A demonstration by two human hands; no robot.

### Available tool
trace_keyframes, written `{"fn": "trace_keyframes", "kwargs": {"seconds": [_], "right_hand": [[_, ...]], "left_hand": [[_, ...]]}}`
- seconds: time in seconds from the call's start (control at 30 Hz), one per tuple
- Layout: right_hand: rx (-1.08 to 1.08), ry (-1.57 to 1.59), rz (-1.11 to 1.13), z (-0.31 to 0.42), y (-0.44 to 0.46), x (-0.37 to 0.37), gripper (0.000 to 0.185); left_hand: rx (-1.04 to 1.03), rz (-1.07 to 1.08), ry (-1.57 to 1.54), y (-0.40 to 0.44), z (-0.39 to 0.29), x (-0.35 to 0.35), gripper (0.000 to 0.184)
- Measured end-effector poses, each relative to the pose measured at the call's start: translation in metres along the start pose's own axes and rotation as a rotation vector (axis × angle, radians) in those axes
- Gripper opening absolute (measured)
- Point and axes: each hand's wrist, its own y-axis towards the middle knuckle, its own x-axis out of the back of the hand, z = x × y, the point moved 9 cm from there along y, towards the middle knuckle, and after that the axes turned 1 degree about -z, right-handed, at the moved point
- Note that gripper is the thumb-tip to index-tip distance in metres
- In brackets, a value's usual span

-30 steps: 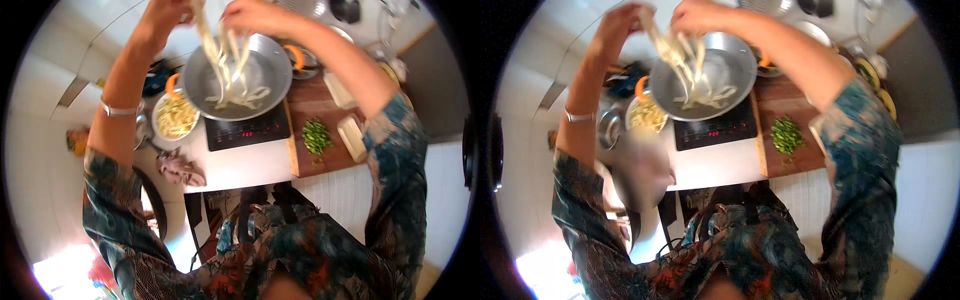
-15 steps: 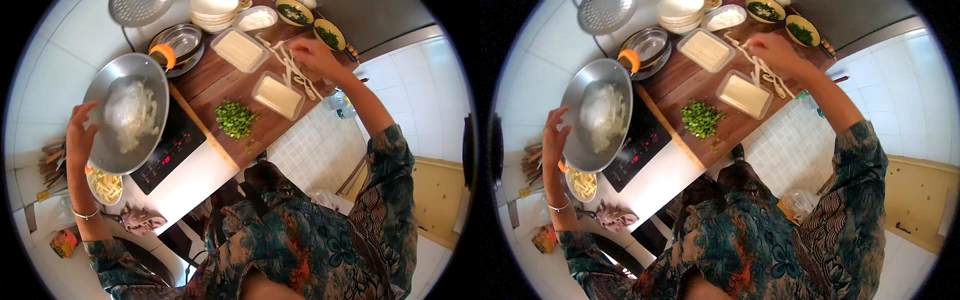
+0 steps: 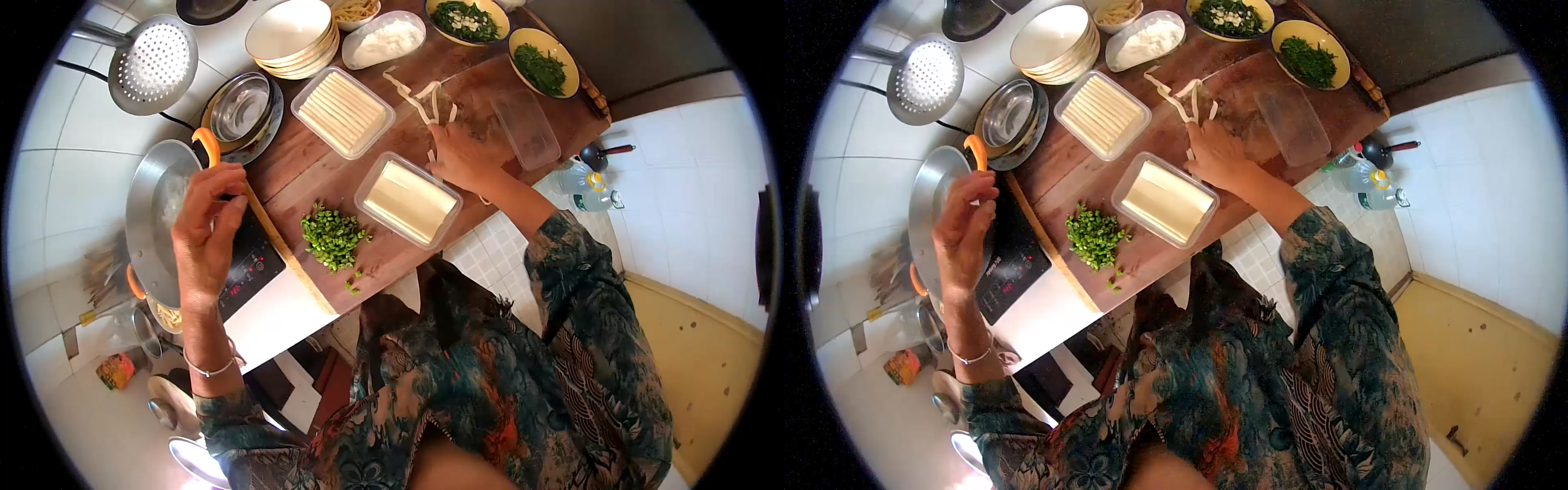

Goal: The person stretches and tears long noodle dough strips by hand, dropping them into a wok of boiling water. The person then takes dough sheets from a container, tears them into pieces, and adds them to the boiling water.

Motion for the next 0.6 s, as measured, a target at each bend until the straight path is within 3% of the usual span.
{"fn": "trace_keyframes", "kwargs": {"seconds": [0.1, 0.23, 0.33, 0.43, 0.53, 0.6], "right_hand": [[0.051, 0.131, 0.079, -0.019, 0.001, 0.000, 0.061], [-0.183, 0.191, -0.086, -0.064, -0.001, 0.006, 0.059], [-0.136, 0.026, -0.106, -0.052, -0.005, 0.000, 0.047], [-0.211, 0.501, 0.093, -0.072, 0.004, -0.012, 0.030], [-0.300, 1.204, 0.027, -0.031, -0.019, 0.051, 0.019], [-0.187, 1.288, -0.027, 0.009, -0.024, 0.092, 0.017]], "left_hand": [[0.078, 0.019, -0.006, -0.012, 0.007, -0.007, 0.024], [0.243, -0.015, -0.089, -0.033, 0.037, 0.000, 0.022], [0.281, 0.022, -0.157, -0.035, 0.049, -0.006, 0.020], [0.225, 0.085, -0.192, -0.044, 0.045, -0.015, 0.019], [0.222, 0.108, -0.264, -0.050, 0.044, -0.007, 0.018], [0.254, 0.100, -0.270, -0.057, 0.049, 0.003, 0.019]]}}
